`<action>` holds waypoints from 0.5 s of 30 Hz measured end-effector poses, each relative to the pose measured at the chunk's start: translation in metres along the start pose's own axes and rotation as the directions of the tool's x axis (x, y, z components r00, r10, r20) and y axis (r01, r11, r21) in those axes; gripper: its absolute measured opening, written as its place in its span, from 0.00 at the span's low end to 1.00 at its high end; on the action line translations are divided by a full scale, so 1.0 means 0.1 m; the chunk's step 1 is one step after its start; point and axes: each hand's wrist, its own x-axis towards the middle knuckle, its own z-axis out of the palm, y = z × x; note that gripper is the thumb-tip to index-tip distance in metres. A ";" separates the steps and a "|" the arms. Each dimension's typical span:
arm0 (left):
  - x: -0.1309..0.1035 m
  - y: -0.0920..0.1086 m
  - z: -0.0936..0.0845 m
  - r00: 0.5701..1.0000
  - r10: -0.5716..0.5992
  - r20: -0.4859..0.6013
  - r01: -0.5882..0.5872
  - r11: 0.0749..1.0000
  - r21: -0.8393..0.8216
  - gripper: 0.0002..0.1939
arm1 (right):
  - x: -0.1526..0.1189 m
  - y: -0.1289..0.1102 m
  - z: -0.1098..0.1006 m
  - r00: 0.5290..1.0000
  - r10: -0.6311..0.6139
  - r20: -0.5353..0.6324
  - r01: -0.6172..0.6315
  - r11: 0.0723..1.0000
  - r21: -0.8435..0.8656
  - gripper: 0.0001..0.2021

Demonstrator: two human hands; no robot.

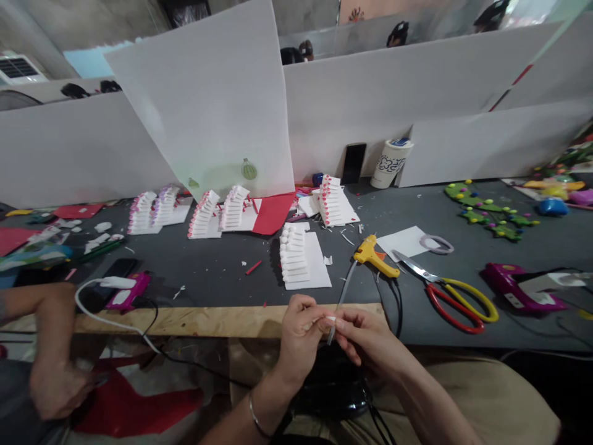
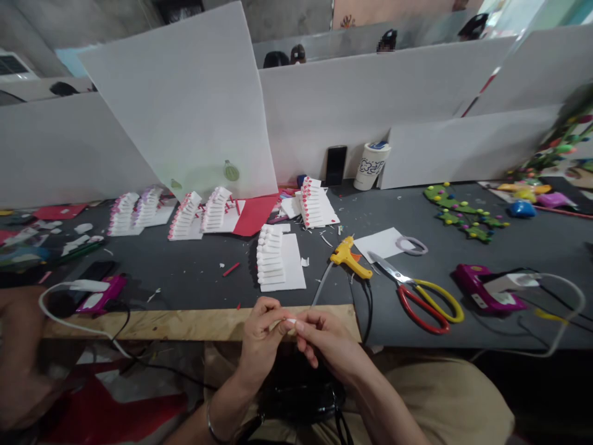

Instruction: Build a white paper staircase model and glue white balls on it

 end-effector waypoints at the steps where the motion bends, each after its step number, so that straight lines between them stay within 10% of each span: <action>1: -0.01 -0.03 0.02 1.000 -0.016 -0.006 0.016 1.000 -0.026 0.14 | 0.00 0.02 0.00 1.000 -0.008 -0.003 0.008 0.999 0.035 0.23; 6: 0.01 -0.06 0.00 0.992 -0.039 0.119 0.047 0.996 -0.072 0.13 | -0.04 0.01 -0.05 0.995 -0.005 -0.096 0.008 0.999 0.033 0.24; 11: 0.05 0.02 -0.19 0.872 0.168 0.460 -0.294 0.931 0.216 0.12 | -0.07 -0.04 -0.14 0.995 0.054 -0.079 -0.069 0.976 -0.206 0.23; 15: 0.05 -0.02 -0.25 0.831 0.280 0.480 -0.449 0.848 0.282 0.13 | -0.06 -0.10 -0.13 0.997 0.077 -0.023 -0.080 0.960 -0.268 0.22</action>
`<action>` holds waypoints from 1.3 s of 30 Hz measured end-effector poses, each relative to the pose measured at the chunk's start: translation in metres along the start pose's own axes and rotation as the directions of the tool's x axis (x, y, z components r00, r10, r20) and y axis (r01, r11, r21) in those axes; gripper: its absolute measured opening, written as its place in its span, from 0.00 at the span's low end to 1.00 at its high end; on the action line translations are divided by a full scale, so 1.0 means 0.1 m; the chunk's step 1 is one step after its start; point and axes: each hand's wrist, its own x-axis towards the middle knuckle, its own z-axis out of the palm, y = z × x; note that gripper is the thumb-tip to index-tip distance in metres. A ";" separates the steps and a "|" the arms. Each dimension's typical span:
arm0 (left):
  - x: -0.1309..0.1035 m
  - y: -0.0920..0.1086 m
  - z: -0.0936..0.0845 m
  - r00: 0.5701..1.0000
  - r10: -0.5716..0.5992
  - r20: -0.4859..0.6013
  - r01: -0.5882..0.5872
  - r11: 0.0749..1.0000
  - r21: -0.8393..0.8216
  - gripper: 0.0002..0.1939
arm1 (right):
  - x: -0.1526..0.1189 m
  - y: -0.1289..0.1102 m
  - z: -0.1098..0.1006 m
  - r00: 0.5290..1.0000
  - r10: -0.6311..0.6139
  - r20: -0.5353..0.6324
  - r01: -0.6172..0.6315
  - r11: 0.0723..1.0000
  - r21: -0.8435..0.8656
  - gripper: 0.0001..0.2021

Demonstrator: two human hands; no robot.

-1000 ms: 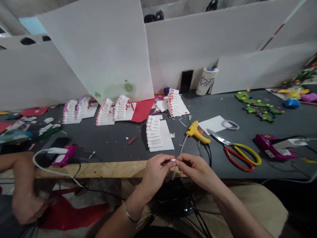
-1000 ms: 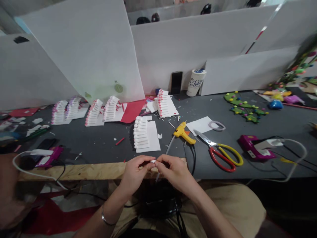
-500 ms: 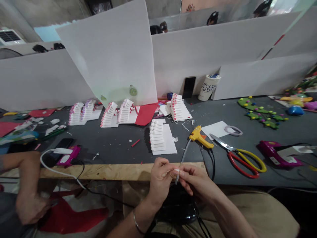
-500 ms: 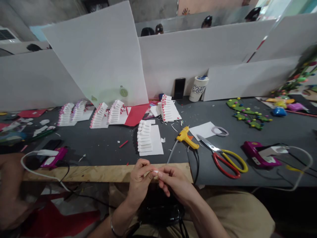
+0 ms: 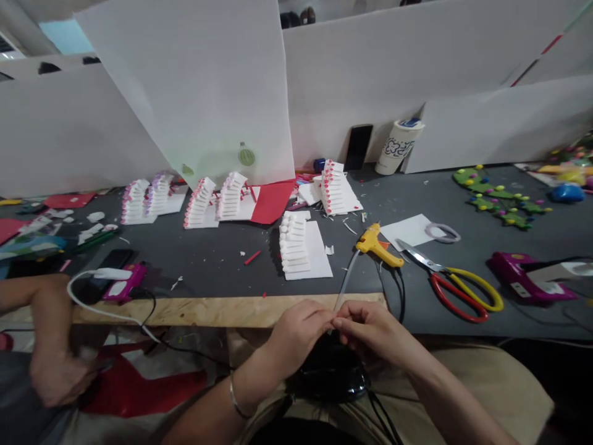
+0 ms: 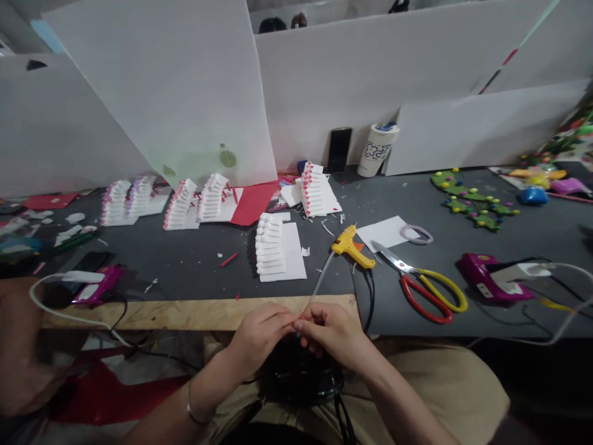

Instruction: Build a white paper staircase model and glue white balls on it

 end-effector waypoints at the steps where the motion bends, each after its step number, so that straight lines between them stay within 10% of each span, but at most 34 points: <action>1: 0.00 -0.01 0.01 1.000 -0.004 -0.024 0.004 1.000 -0.013 0.13 | 0.00 -0.02 0.00 1.000 0.001 0.027 -0.001 1.000 0.004 0.23; 12: 0.03 0.03 0.10 0.916 -0.350 -0.197 0.267 0.897 -0.352 0.11 | 0.05 -0.07 0.04 0.995 -0.071 0.072 0.059 0.985 0.163 0.22; 32: 0.03 0.10 0.10 0.893 -0.368 -0.259 0.285 0.908 -0.306 0.12 | 0.18 0.14 0.10 0.972 -0.222 0.078 0.212 0.970 0.118 0.20; 36: 0.04 -0.06 0.14 0.864 -0.440 -0.245 0.360 0.880 -0.310 0.13 | 0.26 0.24 0.03 0.944 -0.328 -0.034 0.316 0.930 -0.189 0.18; 39: 0.00 -0.23 0.07 0.830 -0.476 -0.290 0.390 0.868 -0.307 0.13 | 0.29 0.22 -0.16 0.858 -0.484 -0.169 0.284 0.723 -0.630 0.16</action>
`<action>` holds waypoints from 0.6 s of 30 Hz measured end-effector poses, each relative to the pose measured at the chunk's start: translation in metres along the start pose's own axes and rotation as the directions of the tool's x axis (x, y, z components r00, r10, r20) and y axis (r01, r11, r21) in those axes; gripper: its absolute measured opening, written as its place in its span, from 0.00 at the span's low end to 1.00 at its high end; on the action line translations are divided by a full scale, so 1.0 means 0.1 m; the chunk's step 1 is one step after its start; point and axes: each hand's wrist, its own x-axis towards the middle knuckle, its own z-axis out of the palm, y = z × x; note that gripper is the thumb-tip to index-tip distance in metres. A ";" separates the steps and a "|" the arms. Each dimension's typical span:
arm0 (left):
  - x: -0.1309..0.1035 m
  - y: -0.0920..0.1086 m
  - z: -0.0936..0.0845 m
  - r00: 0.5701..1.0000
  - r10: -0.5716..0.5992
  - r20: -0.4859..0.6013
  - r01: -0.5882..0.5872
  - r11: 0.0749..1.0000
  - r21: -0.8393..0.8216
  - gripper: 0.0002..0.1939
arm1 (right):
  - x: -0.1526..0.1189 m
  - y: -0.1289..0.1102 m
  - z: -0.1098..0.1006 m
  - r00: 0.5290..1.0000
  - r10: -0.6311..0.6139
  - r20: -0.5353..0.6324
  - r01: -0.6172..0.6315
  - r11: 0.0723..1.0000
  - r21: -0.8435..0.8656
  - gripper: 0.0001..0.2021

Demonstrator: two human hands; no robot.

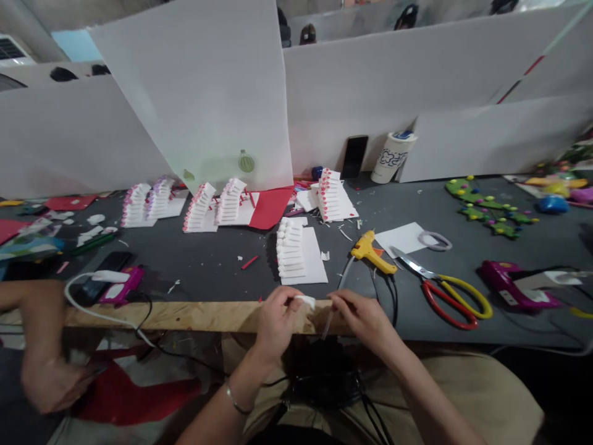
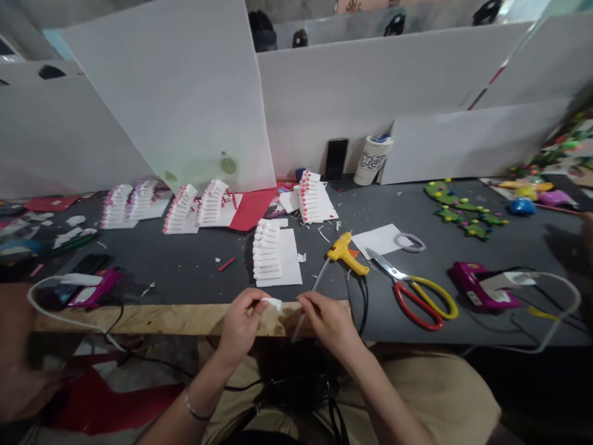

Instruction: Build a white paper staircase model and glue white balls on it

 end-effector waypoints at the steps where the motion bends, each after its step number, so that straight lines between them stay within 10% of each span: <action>1: 0.02 -0.04 -0.04 1.000 -0.012 -0.018 0.012 1.000 -0.003 0.13 | 0.04 0.03 -0.05 0.998 0.000 -0.056 -0.009 0.988 -0.155 0.15; 8: 0.00 -0.11 -0.15 0.995 -0.094 -0.045 0.089 0.991 -0.095 0.13 | 0.44 0.07 -0.06 0.973 0.105 -0.207 -0.191 0.871 -0.453 0.07; 18: -0.09 -0.16 -0.07 0.991 -0.129 -0.027 0.124 0.981 -0.150 0.12 | 0.66 0.17 -0.25 0.946 0.131 -0.298 -0.140 0.990 -0.008 0.04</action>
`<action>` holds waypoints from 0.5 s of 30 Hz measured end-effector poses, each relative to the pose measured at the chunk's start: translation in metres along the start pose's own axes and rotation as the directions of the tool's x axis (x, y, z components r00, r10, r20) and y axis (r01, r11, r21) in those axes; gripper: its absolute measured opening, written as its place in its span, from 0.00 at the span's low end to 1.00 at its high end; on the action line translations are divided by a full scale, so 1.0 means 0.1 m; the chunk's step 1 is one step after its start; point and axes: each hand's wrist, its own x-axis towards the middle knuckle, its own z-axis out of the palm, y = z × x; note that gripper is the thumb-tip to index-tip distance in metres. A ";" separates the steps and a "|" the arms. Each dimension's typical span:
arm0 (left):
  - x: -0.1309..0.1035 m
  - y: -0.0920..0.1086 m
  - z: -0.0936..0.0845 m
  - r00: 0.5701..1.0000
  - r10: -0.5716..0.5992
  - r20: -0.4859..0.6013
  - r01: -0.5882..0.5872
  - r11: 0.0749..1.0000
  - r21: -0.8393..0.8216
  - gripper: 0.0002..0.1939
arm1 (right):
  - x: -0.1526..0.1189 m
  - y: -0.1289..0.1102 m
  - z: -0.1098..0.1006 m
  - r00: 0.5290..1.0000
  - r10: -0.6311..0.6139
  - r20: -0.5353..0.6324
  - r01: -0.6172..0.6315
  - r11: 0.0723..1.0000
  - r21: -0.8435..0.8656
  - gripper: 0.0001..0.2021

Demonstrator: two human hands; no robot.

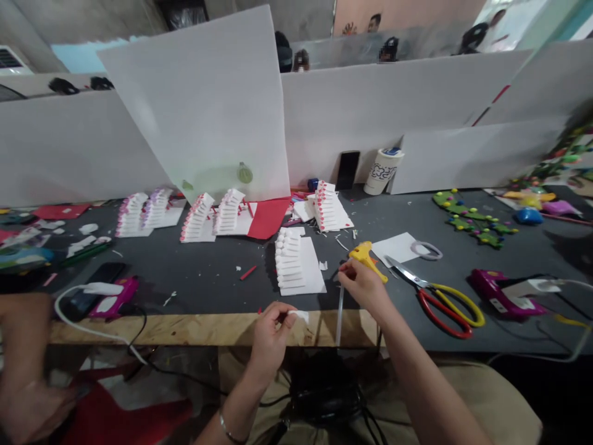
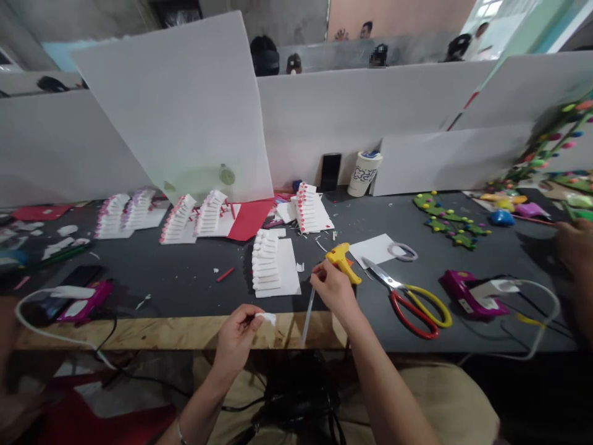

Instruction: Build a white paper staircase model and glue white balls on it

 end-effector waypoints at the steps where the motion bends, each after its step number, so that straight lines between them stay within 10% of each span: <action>1: 0.00 0.00 0.00 1.000 0.000 0.000 0.000 1.000 -0.002 0.12 | 0.05 -0.02 -0.03 1.000 0.016 -0.016 -0.015 0.998 0.063 0.06; 15: 0.04 -0.08 0.00 0.998 -0.066 0.000 0.066 0.996 -0.053 0.16 | 0.24 -0.27 -0.63 0.984 0.119 -0.133 -0.042 0.879 0.476 0.12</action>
